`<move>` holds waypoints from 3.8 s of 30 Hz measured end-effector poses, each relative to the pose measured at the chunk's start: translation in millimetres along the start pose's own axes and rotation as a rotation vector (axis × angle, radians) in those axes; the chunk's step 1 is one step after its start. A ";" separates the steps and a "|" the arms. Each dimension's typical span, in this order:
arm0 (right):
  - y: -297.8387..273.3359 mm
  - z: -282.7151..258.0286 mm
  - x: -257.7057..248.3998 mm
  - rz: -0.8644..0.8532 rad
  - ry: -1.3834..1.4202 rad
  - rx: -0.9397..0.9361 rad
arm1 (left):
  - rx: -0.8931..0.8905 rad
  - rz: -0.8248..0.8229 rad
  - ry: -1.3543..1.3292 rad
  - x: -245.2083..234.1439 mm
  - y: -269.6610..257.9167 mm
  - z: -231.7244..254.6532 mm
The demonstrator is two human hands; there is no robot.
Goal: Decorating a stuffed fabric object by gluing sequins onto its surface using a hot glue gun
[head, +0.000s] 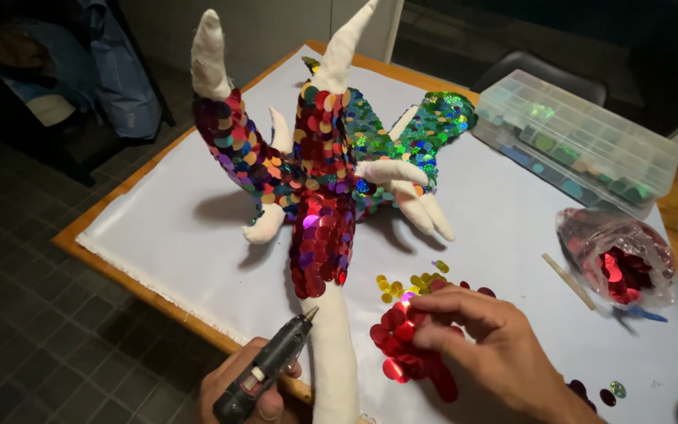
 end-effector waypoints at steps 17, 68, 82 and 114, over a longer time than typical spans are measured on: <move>14.9 -23.0 49.4 0.154 0.574 0.464 | 0.124 -0.208 -0.056 -2.1 1.2 48.4; 0.9 -22.3 62.1 0.229 0.459 0.517 | 0.219 -0.304 0.188 25.4 2.3 31.4; 1.4 -18.8 60.2 0.273 0.497 0.556 | 0.155 -0.324 0.178 27.6 3.8 22.9; 21.4 -66.8 100.2 0.134 -0.567 -0.819 | -0.072 -0.169 0.006 10.6 19.7 -9.6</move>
Point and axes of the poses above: each hand's wrist, its own y-axis towards the middle knuckle, its own x-axis out of the palm, z = x × y, the point moved 7 cm from there along y, towards the middle knuckle, and after that the axes turned 9 degrees about -x, right-handed, at the moved point
